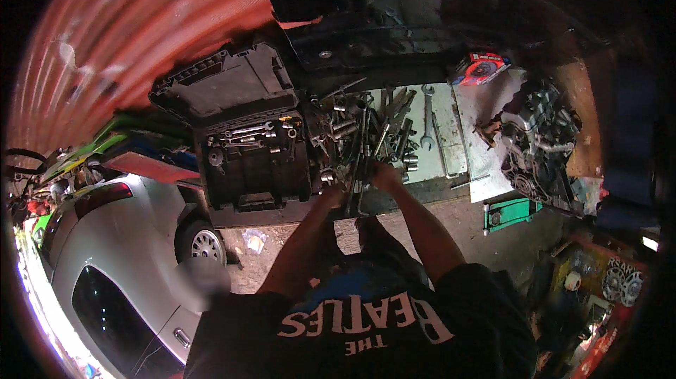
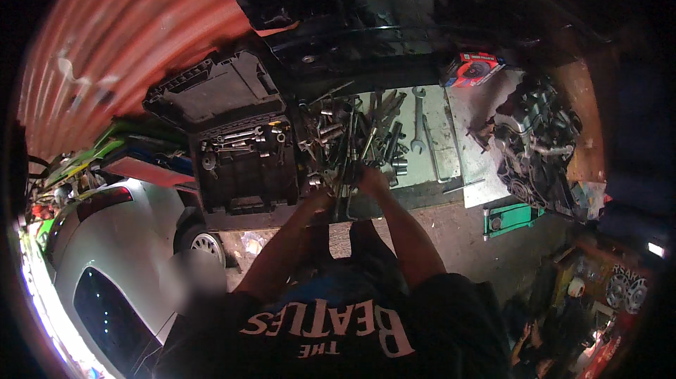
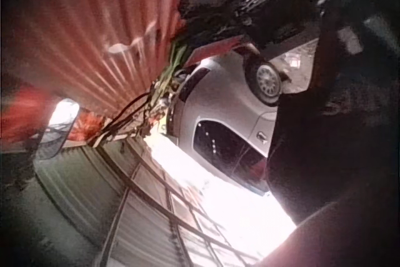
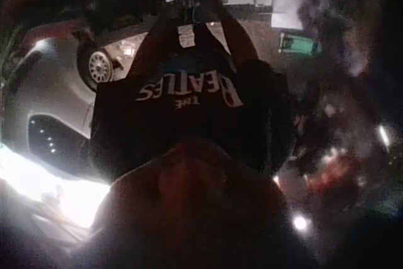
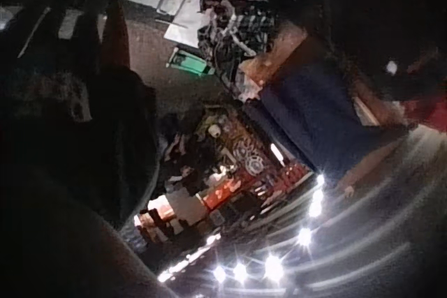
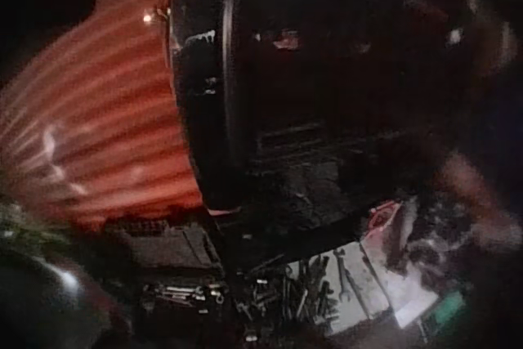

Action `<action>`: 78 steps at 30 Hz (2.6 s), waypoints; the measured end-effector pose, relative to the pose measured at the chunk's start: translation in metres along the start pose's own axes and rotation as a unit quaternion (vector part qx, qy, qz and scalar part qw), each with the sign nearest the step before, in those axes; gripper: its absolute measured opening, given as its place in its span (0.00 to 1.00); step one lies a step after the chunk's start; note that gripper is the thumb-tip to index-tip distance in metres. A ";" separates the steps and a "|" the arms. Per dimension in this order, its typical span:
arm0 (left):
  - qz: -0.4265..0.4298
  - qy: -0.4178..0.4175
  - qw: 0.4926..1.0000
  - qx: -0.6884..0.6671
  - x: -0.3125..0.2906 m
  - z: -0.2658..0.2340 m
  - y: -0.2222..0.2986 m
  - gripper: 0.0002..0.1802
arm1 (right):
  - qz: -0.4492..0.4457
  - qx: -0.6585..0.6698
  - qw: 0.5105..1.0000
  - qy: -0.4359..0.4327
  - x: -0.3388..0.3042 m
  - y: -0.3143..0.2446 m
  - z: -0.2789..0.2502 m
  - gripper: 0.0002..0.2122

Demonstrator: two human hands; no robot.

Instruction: The person organizes a collection of metal tools, including wrenches and sockets, by picking them up from a cluttered workbench and placing them into a black plastic toolbox. The person repeatedly sorts and arranges the tools within the case throughout the clip.

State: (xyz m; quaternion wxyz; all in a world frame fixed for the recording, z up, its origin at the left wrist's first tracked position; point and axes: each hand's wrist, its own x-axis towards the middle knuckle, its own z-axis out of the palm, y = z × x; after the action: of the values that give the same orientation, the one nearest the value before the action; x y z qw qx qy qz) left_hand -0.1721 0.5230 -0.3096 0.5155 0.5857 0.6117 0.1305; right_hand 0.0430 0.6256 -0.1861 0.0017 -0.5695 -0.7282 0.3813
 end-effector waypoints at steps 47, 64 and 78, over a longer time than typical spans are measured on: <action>-0.214 0.197 0.951 0.108 0.020 -0.086 0.139 0.34 | -0.195 -0.307 0.929 0.069 0.065 -0.053 -0.024 0.29; -0.339 0.410 0.847 0.020 0.091 -0.140 0.143 0.21 | -0.226 -0.235 0.941 0.094 0.051 -0.044 -0.032 0.30; -0.305 0.373 0.870 -0.106 0.062 -0.114 0.197 0.30 | -0.011 0.357 0.933 0.034 0.093 -0.083 -0.043 0.15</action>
State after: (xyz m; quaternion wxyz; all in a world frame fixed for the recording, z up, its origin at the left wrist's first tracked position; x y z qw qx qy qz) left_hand -0.1332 0.6813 -0.1395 0.3221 0.2196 0.8891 0.2396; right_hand -0.0396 0.7214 -0.1491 0.2336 -0.5358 -0.5499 0.5966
